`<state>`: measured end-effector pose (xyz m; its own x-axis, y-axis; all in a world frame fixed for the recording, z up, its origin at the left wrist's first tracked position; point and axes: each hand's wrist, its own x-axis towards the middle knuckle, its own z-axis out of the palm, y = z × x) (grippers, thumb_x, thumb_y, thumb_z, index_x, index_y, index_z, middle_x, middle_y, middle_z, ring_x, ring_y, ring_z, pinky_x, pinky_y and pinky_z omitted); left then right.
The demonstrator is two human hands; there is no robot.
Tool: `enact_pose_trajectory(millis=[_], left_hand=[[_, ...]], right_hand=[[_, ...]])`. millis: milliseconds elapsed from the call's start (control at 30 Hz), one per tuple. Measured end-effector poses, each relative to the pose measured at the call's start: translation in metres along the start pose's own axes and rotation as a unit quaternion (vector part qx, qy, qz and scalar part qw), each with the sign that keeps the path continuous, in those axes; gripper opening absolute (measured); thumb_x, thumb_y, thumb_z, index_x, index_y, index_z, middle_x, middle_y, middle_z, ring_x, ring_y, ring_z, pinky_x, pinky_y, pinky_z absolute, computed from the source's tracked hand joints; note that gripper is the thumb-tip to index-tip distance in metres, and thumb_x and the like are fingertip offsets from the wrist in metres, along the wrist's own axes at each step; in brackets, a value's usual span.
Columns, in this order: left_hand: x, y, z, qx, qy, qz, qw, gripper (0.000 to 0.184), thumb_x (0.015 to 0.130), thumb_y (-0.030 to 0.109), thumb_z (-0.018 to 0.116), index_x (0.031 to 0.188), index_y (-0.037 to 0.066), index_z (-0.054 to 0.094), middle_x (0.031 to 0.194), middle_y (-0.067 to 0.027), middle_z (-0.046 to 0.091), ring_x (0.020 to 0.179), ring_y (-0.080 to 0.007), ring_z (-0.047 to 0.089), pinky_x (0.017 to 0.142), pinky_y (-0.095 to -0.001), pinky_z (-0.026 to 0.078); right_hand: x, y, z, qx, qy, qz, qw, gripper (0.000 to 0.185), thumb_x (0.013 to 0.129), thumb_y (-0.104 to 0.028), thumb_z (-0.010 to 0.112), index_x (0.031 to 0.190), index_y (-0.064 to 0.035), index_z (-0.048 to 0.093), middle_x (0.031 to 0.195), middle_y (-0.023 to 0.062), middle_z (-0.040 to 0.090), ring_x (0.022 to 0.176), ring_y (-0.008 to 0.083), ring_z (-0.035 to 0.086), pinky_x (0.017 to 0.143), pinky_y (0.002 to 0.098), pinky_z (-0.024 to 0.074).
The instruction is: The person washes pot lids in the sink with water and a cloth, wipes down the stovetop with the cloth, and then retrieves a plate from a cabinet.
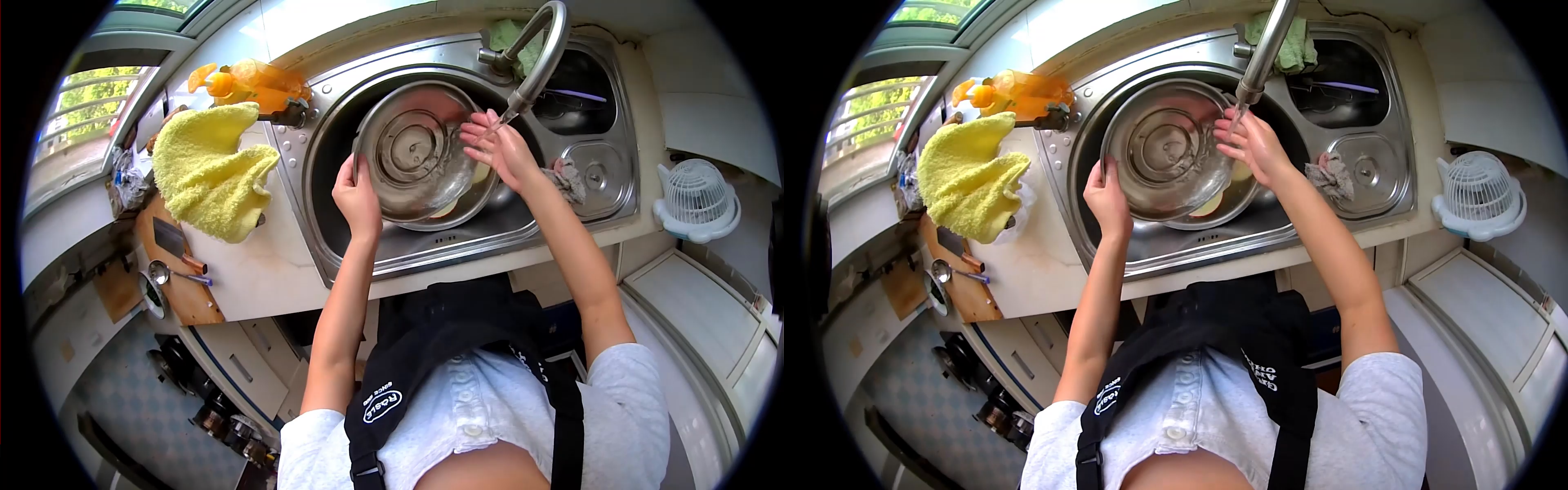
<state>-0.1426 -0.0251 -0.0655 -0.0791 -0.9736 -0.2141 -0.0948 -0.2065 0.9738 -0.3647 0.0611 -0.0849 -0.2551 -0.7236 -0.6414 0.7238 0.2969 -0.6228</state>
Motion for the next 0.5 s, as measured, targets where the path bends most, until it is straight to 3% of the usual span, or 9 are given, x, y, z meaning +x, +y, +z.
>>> enact_pose_trajectory(millis=[33, 100, 133, 233, 267, 333, 367, 467, 500], left_hand=[[-0.005, 0.004, -0.005, 0.073, -0.022, 0.054, 0.996, 0.021, 0.089, 0.01, 0.055, 0.105, -0.002, 0.06, 0.093, -0.0059, 0.065, 0.082, -0.0099, 0.057, 0.074, -0.0218, 0.044], [-0.021, 0.011, -0.007, 0.19, -0.033, 0.224, 0.955, 0.024, 0.083, -0.002, 0.054, 0.106, -0.001, 0.059, 0.097, -0.0108, 0.065, 0.086, -0.018, 0.062, 0.076, -0.0252, 0.046], [-0.024, 0.008, -0.007, 0.2, -0.06, 0.3, 0.931, 0.032, 0.076, -0.011, 0.052, 0.105, 0.0, 0.06, 0.1, -0.0147, 0.063, 0.091, -0.0255, 0.062, 0.079, -0.029, 0.048], [-0.044, 0.006, -0.01, 0.263, -0.154, 0.446, 0.841, 0.043, 0.07, -0.01, 0.054, 0.111, 0.003, 0.057, 0.109, -0.0137, 0.06, 0.101, -0.0298, 0.058, 0.089, -0.0375, 0.045], [-0.048, -0.003, -0.014, 0.279, -0.162, 0.438, 0.839, 0.046, 0.069, -0.01, 0.054, 0.113, 0.004, 0.055, 0.114, -0.0144, 0.057, 0.106, -0.0309, 0.054, 0.091, -0.0386, 0.043], [-0.057, -0.015, -0.019, 0.317, -0.179, 0.381, 0.85, 0.053, 0.068, -0.01, 0.054, 0.12, 0.004, 0.05, 0.125, -0.0187, 0.046, 0.115, -0.035, 0.046, 0.096, -0.0397, 0.039], [-0.063, -0.022, -0.02, 0.338, -0.169, 0.339, 0.861, 0.064, 0.068, -0.009, 0.054, 0.129, 0.004, 0.039, 0.134, -0.0219, 0.033, 0.118, -0.0382, 0.041, 0.098, -0.04, 0.037], [-0.066, -0.054, -0.023, 0.33, -0.16, 0.159, 0.917, 0.08, 0.069, -0.009, 0.052, 0.139, 0.002, 0.014, 0.14, -0.0222, 0.022, 0.123, -0.036, 0.038, 0.1, -0.0392, 0.034], [-0.06, -0.1, -0.029, 0.019, -0.213, -0.039, 0.976, 0.069, 0.08, 0.001, 0.052, 0.139, 0.003, 0.016, 0.14, -0.0184, 0.022, 0.123, -0.0313, 0.038, 0.101, -0.0391, 0.033]], right_hand=[[0.002, 0.0, -0.004, -0.003, -0.001, -0.005, 1.0, 0.054, 0.092, -0.043, 0.044, 0.126, -0.0017, 0.041, 0.112, 0.0158, 0.055, 0.107, 0.0231, 0.053, 0.09, 0.0387, 0.0441], [0.007, 0.0, -0.01, 0.193, -0.143, 0.091, 0.966, 0.051, 0.091, -0.043, 0.047, 0.122, -0.002, 0.045, 0.112, 0.0156, 0.056, 0.106, 0.0247, 0.054, 0.091, 0.0395, 0.0439], [0.009, 0.002, -0.01, 0.207, -0.13, 0.113, 0.963, 0.046, 0.09, -0.041, 0.048, 0.117, -0.003, 0.05, 0.109, 0.0149, 0.058, 0.101, 0.0248, 0.057, 0.09, 0.0403, 0.0446], [0.027, 0.021, -0.032, 0.177, -0.078, 0.066, 0.979, 0.028, 0.092, -0.024, 0.046, 0.111, -0.0042, 0.054, 0.099, 0.0089, 0.062, 0.091, 0.0224, 0.06, 0.087, 0.0382, 0.0465], [0.018, 0.013, -0.024, 0.184, -0.083, 0.074, 0.977, 0.024, 0.092, -0.015, 0.045, 0.111, -0.0033, 0.053, 0.097, 0.007, 0.063, 0.086, 0.0201, 0.062, 0.082, 0.0343, 0.0501], [0.0, -0.001, -0.019, 0.135, -0.084, 0.064, 0.985, 0.023, 0.092, -0.014, 0.044, 0.11, -0.0036, 0.053, 0.095, 0.0071, 0.063, 0.084, 0.0188, 0.063, 0.078, 0.0335, 0.0518], [-0.009, -0.007, -0.016, 0.089, -0.082, 0.058, 0.991, 0.021, 0.092, -0.013, 0.044, 0.109, -0.0038, 0.053, 0.093, 0.0072, 0.063, 0.081, 0.0174, 0.063, 0.075, 0.0328, 0.0534], [-0.019, -0.023, -0.009, 0.013, -0.069, 0.027, 0.997, 0.012, 0.092, -0.013, 0.044, 0.098, -0.0068, 0.053, 0.088, 0.0045, 0.062, 0.075, 0.0133, 0.063, 0.068, 0.0311, 0.0549], [-0.023, -0.029, -0.007, 0.005, -0.069, 0.015, 0.997, 0.012, 0.093, -0.014, 0.044, 0.097, -0.0071, 0.053, 0.087, 0.0034, 0.062, 0.073, 0.0121, 0.063, 0.066, 0.0303, 0.0548]])
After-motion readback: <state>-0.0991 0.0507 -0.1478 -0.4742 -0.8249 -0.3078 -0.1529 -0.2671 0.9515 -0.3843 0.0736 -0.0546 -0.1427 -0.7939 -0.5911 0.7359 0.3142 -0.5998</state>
